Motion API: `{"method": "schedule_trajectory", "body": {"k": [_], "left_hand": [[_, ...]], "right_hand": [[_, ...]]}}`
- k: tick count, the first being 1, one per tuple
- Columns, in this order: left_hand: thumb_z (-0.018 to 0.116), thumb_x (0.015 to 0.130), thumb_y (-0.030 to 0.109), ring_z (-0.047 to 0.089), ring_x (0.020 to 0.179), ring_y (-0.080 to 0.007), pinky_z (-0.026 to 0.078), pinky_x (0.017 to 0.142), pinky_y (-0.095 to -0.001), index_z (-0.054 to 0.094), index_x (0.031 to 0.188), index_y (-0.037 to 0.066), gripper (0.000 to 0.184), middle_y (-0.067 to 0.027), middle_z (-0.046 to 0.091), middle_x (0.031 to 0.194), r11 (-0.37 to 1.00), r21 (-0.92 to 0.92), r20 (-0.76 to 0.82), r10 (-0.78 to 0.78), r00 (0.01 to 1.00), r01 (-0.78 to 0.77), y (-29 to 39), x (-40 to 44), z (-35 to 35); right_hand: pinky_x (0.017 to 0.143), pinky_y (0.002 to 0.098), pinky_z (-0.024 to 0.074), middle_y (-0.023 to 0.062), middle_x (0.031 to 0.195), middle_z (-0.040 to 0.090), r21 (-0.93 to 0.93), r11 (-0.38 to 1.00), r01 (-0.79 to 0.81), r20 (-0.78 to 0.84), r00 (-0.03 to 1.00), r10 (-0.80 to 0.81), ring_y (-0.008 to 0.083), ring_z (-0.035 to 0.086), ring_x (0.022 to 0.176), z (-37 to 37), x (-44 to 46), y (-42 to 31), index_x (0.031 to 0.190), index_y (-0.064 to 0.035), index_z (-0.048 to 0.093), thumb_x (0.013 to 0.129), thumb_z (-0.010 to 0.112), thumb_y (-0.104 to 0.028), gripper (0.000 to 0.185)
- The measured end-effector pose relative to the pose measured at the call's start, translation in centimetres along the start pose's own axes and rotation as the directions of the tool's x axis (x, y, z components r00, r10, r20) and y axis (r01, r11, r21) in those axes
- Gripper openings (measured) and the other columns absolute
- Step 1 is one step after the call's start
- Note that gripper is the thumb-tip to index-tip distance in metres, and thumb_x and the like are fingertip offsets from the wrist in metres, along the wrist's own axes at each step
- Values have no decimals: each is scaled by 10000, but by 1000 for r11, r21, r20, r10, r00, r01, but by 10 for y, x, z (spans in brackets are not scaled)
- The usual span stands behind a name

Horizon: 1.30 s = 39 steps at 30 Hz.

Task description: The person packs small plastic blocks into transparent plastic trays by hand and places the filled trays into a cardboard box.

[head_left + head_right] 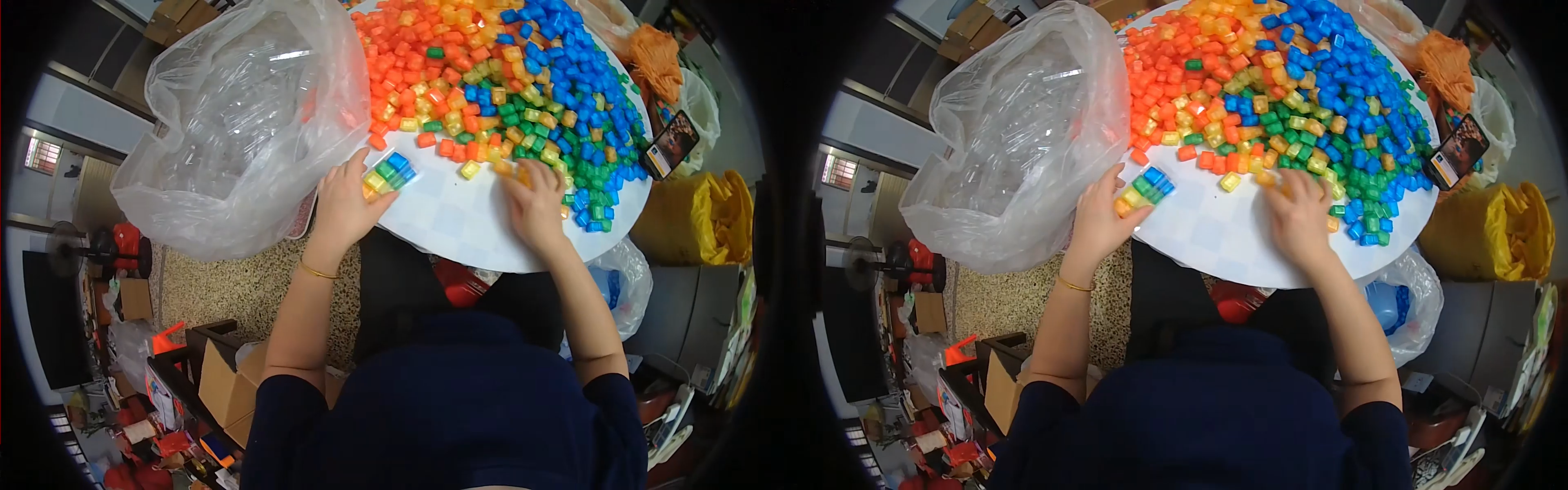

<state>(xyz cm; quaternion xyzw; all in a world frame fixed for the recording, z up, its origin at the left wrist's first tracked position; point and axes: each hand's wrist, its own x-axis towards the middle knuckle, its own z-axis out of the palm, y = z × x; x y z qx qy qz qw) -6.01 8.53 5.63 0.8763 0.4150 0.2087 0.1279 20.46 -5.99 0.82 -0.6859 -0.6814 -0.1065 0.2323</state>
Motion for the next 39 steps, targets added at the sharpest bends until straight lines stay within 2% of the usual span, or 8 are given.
{"method": "schedule_trajectory", "body": {"k": [4, 7, 9, 11, 14, 34, 37, 39], "left_hand": [[754, 704, 271, 563, 999, -338, 439, 859, -446, 515, 1202, 2, 614, -186, 608, 1032, 986, -149, -123, 53, 991, -71, 0, 4, -20], [729, 740, 281, 560, 1026, -360, 442, 898, -417, 538, 1190, 7, 560, -206, 600, 1072, 869, -446, -255, -353, 900, 214, -56, 37, -61], [711, 758, 302, 582, 1001, -362, 454, 886, -415, 554, 1150, 2, 518, -202, 620, 1055, 960, -35, -415, -267, 870, 279, -160, 60, -63], [692, 773, 293, 601, 974, -362, 462, 857, -419, 568, 1105, -3, 462, -206, 632, 1050, 829, 389, -223, -338, 914, 401, -224, 45, -41], [701, 755, 293, 614, 948, -370, 470, 820, -435, 594, 1079, 3, 448, -208, 644, 1032, 805, 331, -20, -516, 856, 493, -220, 32, -41], [589, 781, 269, 647, 726, -338, 481, 692, -398, 679, 828, -22, 308, -239, 646, 773, 899, 6, 11, -438, 899, 438, -294, 65, -35], [598, 759, 219, 654, 748, -334, 484, 682, -388, 682, 784, 14, 223, -204, 658, 763, 855, 103, 138, -519, 844, 509, -298, 68, -29], [603, 765, 193, 630, 686, -297, 483, 639, -405, 661, 775, 33, 171, -131, 662, 737, 817, 353, -60, -466, 883, 456, -287, 67, -31]], "right_hand": [[971, 476, 311, 117, 1181, 551, 42, 998, -46, -130, 990, 51, 324, 477, 1133, -12, 1, 0, 964, -105, 659, 714, 645, -53, 255], [933, 429, 358, 113, 1147, 563, 151, 986, -76, -132, 987, 96, 324, 493, 1088, -18, -5, -1, 954, -79, 648, 714, 647, -28, 245], [918, 418, 376, 116, 1123, 569, 196, 975, -101, -118, 985, 126, 323, 503, 1066, -13, -11, 3, 945, -67, 641, 720, 644, -19, 230], [902, 408, 393, 120, 1098, 575, 240, 961, -135, -114, 979, 166, 321, 513, 1045, -12, -13, 4, 936, -56, 635, 726, 641, -11, 215], [867, 401, 422, 123, 1059, 581, 280, 955, -99, -82, 989, 127, 319, 528, 1010, -13, -13, 1, 896, -36, 625, 738, 645, -9, 161], [783, 377, 449, 88, 897, 626, 436, 888, -145, -118, 969, 216, 276, 569, 882, -26, -34, 4, 840, -24, 632, 754, 641, -28, 86], [772, 371, 449, 85, 894, 629, 449, 884, -128, -127, 971, 205, 272, 571, 866, -22, -34, 3, 831, -29, 627, 757, 638, -31, 75], [766, 370, 449, 83, 892, 628, 452, 885, -108, -132, 974, 186, 272, 570, 862, -22, -32, -5, 828, -32, 625, 756, 638, -34, 72]]}}
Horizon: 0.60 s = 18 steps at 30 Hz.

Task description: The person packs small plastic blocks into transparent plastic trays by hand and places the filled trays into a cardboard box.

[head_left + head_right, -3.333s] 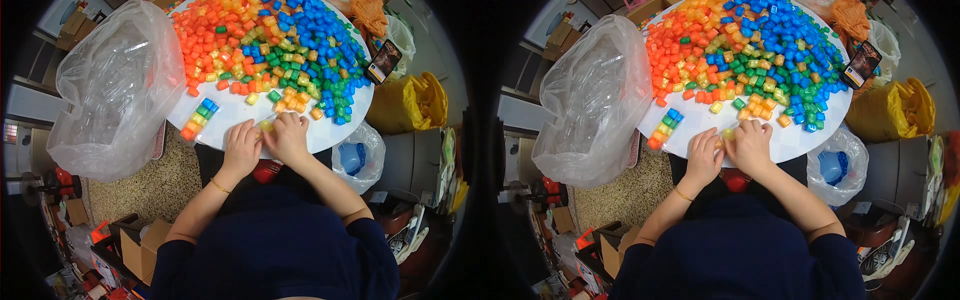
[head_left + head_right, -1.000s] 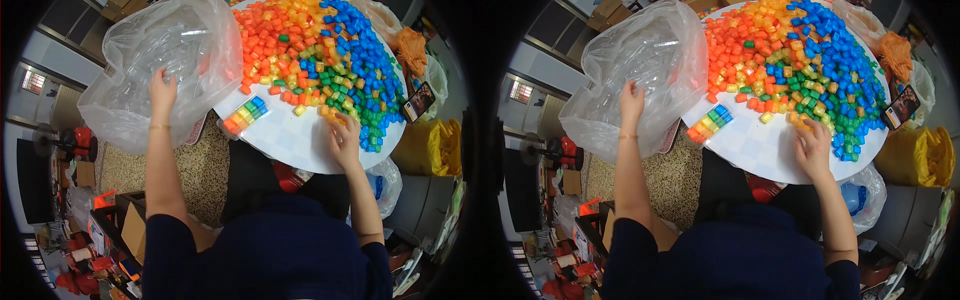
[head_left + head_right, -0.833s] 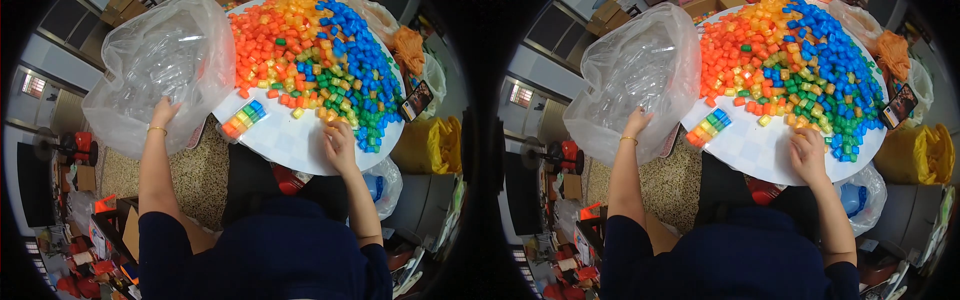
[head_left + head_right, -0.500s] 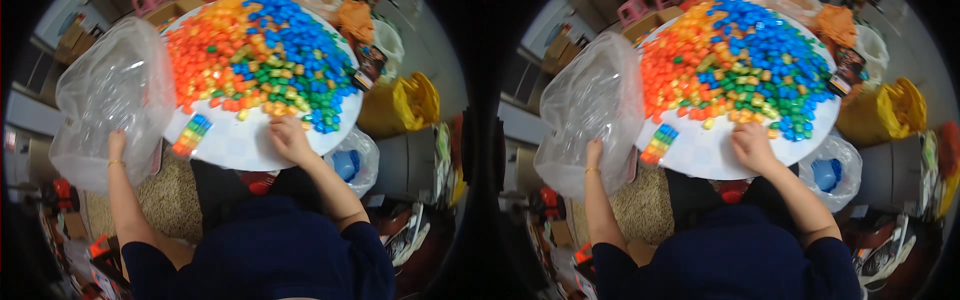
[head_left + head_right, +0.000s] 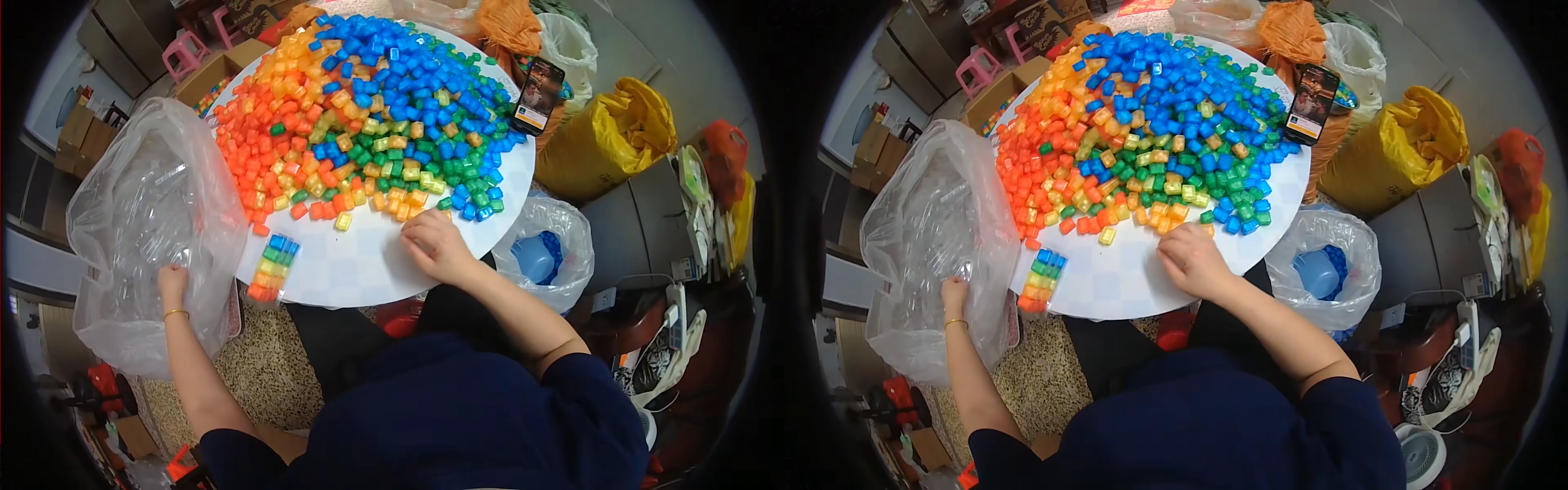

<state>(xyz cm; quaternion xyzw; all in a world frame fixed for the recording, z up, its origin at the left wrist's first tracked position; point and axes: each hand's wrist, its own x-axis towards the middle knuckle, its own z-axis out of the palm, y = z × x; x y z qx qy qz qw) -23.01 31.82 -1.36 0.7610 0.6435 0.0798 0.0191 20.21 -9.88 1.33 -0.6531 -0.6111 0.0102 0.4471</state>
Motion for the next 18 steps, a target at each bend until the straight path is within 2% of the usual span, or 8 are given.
{"method": "schedule_trajectory", "body": {"k": [3, 8, 11, 13, 15, 16, 17, 18], "left_hand": [[583, 766, 202, 630, 780, -378, 491, 686, -447, 660, 810, 47, 178, -174, 662, 806, 996, 64, -236, -39, 971, 56, 1, -8, -13], [543, 862, 198, 625, 880, -338, 484, 779, -415, 604, 1087, 37, 283, -188, 645, 983, 990, -20, -426, -132, 895, 136, -29, -5, -61], [537, 904, 168, 627, 830, -253, 490, 764, -356, 567, 1170, 23, 304, -138, 656, 974, 977, -209, -658, -112, 745, -37, -46, -12, -89], [551, 902, 120, 595, 816, -169, 483, 757, -303, 570, 1176, 10, 296, -87, 657, 960, 689, -656, -565, -175, 806, -310, 10, -55, -126], [563, 889, 93, 580, 820, -138, 478, 749, -283, 591, 1130, 13, 255, -45, 654, 960, 561, -741, -429, 25, 903, -368, 117, -127, -141], [572, 866, 78, 603, 797, -179, 482, 738, -304, 615, 1069, 1, 221, -83, 656, 920, 641, -681, -303, 195, 933, -355, 157, -164, -128], [567, 839, 66, 616, 776, -260, 484, 716, -338, 629, 1016, -10, 203, -138, 646, 891, 795, -334, -79, 512, 855, -507, 176, -188, -108], [569, 823, 67, 606, 791, -326, 484, 704, -380, 640, 999, 3, 200, -176, 629, 877, 628, -468, -31, 691, 722, -621, 218, -214, -100]], "right_hand": [[755, 371, 447, 78, 886, 625, 18, 1000, 23, 14, 1000, -23, 274, 566, 855, 5, -3, -3, 824, -38, 622, 755, 637, -45, 71], [756, 372, 446, 80, 888, 623, 3, 1000, 16, 44, 999, -16, 276, 566, 847, 2, -7, 3, 829, -35, 626, 748, 637, -50, 82], [748, 370, 450, 84, 889, 625, 9, 1000, 27, 29, 999, -28, 274, 569, 845, 0, -7, 6, 840, -30, 627, 750, 637, -43, 92], [741, 369, 454, 88, 890, 627, 25, 999, 34, 5, 999, -35, 274, 572, 841, 3, -8, 8, 848, -26, 627, 752, 636, -36, 96], [724, 368, 461, 101, 895, 629, 91, 995, -29, -43, 999, 33, 278, 578, 831, 9, -11, 8, 861, -18, 624, 756, 635, -21, 105], [713, 369, 464, 118, 900, 628, 101, 994, -30, -56, 998, 36, 293, 582, 825, 12, -12, 8, 886, -13, 618, 758, 636, -15, 129], [713, 369, 464, 118, 900, 628, 108, 994, -24, -49, 998, 29, 293, 582, 825, 13, -10, 5, 886, -13, 618, 758, 636, -15, 129], [708, 378, 465, 119, 888, 626, 102, 995, -23, -58, 998, 29, 299, 581, 824, 12, -8, 1, 885, -16, 617, 755, 634, -21, 131]]}}
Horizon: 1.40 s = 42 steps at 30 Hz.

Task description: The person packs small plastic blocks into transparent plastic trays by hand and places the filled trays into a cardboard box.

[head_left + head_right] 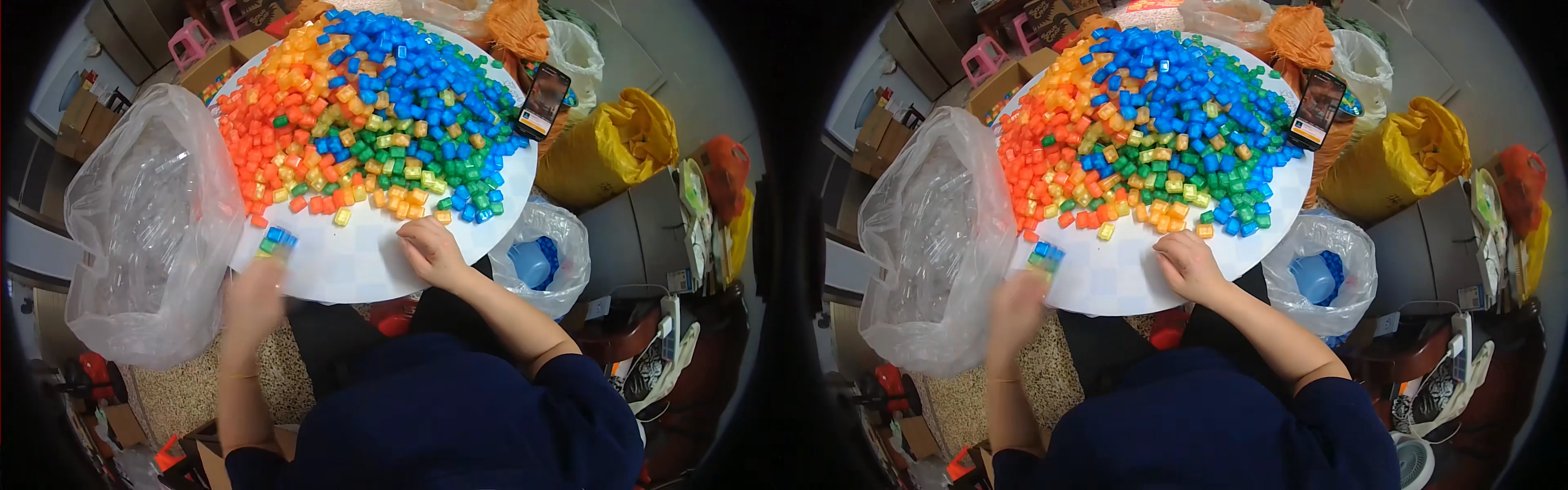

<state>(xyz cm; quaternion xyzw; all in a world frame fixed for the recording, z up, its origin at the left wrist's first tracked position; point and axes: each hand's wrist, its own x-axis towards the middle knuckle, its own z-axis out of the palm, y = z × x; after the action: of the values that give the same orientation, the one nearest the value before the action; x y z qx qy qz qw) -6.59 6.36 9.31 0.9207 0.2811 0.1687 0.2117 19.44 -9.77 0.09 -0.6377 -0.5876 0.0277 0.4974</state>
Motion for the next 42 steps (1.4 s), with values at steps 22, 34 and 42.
{"method": "schedule_trajectory", "body": {"k": [22, 34, 42], "left_hand": [[664, 750, 44, 570, 1011, -294, 437, 909, -354, 586, 1042, -34, 313, -166, 597, 1062, 943, -331, -123, 0, 992, -41, 15, -4, 116], [663, 735, 38, 568, 1011, -302, 434, 914, -356, 582, 1024, -42, 310, -176, 592, 1060, 948, -317, -122, 5, 992, -44, 14, -6, 116], [716, 681, 86, 484, 1135, -336, 386, 980, -399, 512, 1181, -13, 549, -193, 511, 1188, 956, -273, -44, 95, 994, -104, 28, -7, 97]], "right_hand": [[813, 403, 406, 138, 1429, 403, -842, 474, -256, -182, 963, 197, 296, 520, 1018, -174, 13, 166, 688, -14, 590, 700, 680, -179, 188], [806, 412, 396, 160, 1442, 373, -817, 534, -216, -190, 976, 104, 301, 517, 1018, -169, 9, 168, 740, -21, 588, 684, 684, -170, 186], [848, 413, 418, 205, 1350, 448, -540, 826, -165, -260, 965, 23, 316, 541, 957, -121, -12, 102, 856, -23, 593, 720, 677, -91, 173]]}}
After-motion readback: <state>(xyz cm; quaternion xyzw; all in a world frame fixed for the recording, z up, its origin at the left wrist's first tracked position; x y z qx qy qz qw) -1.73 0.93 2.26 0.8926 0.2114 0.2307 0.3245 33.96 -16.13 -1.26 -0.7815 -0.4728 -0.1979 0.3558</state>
